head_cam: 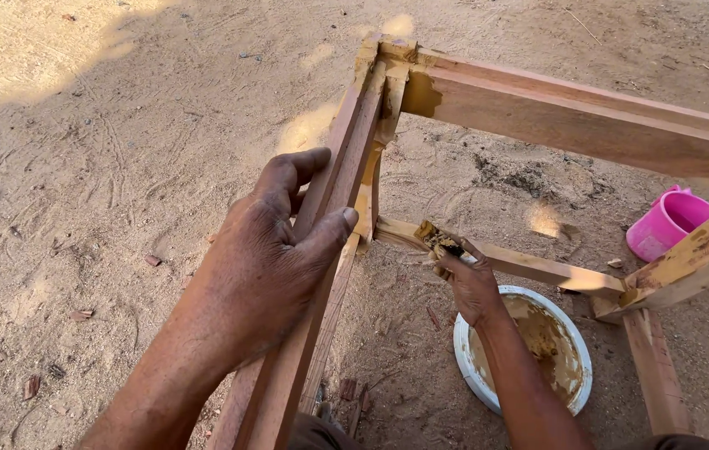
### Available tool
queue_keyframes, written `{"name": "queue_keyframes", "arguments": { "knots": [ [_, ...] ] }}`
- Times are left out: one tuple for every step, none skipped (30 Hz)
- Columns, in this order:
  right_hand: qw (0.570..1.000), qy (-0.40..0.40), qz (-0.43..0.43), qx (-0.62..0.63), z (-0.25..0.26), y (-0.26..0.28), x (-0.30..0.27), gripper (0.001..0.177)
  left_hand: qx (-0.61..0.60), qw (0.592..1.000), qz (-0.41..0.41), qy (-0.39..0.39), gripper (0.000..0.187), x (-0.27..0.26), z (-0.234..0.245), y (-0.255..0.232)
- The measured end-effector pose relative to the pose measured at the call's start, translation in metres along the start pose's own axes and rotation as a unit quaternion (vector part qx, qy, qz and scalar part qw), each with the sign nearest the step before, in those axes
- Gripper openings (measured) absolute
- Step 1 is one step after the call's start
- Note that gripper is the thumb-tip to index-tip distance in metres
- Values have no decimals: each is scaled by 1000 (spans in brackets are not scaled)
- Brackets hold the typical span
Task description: The recorder is applying wood filler to the joints and corners of a wooden frame using a small scraper tool.
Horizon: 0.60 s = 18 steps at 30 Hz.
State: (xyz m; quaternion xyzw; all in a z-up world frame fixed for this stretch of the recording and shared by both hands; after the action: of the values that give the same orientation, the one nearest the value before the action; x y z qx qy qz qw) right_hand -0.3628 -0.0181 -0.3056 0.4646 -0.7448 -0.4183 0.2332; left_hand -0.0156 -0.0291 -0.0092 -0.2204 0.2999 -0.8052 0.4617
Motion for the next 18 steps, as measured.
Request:
{"name": "queue_keyframes", "arguments": {
  "knots": [
    [997, -46, -34, 49, -10, 7, -17, 32, 7, 999, 42, 18, 62, -2, 3, -4],
    [997, -50, -34, 50, -4, 9, -23, 32, 7, 999, 41, 21, 62, -2, 1, -2],
    [995, -61, -53, 67, 2, 9, -28, 28, 14, 999, 27, 10, 61, -2, 1, -1],
    [991, -71, -72, 83, 8, 10, -33, 25, 20, 1000, 12, 0, 60, -2, 0, 0],
    [991, -74, -72, 86, 15, 16, -37, 25, 23, 1000, 11, 3, 60, -2, 1, -1],
    [989, -82, -75, 96, 22, 22, -42, 23, 32, 999, 14, 3, 60, -3, 2, -2],
    [988, -88, -77, 104, 30, 30, -45, 22, 41, 999, 16, 1, 59, -3, 3, -4],
    [987, -90, -75, 107, 38, 40, -48, 22, 43, 999, 13, 3, 59, -3, 4, -7],
    [984, -111, -80, 111, 48, 51, -52, 22, 70, 997, 28, 7, 60, -3, 4, -9],
    [981, -133, -85, 115, 58, 61, -55, 23, 97, 994, 42, 12, 60, -3, 5, -10],
    [981, -131, -85, 117, 61, 72, -61, 23, 99, 994, 41, 11, 60, -3, 6, -12],
    [980, -141, -88, 106, 64, 83, -67, 24, 111, 993, 43, 18, 61, -4, 6, -14],
    [980, -150, -91, 96, 67, 94, -71, 24, 123, 991, 45, 25, 62, -4, 7, -16],
    [980, -148, -91, 99, 74, 101, -75, 24, 126, 991, 45, 23, 62, -3, 6, -15],
    [982, -144, -90, 85, 81, 108, -79, 24, 144, 988, 42, 27, 64, -2, 6, -15],
    [984, -140, -89, 71, 89, 114, -82, 24, 161, 986, 38, 31, 65, -1, 5, -15],
    [984, -133, -88, 75, 96, 118, -88, 24, 166, 985, 39, 24, 65, -3, 4, -21],
    [986, -129, -91, 54, 103, 123, -95, 24, 184, 979, 70, 48, 64, -6, 3, -27]
  ]
}}
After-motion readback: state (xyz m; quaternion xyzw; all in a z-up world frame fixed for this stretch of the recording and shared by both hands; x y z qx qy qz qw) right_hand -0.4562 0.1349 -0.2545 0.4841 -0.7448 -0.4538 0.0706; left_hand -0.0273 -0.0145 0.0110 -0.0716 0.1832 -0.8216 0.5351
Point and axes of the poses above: each hand's wrist, its own x-axis towards the middle knuckle, its own z-axis out of the back of the hand, y = z × x, the point moved 3 cm from there along x, towards the middle knuckle, and after that the axes turned 13 degrees about x, right-handed, at the moved point
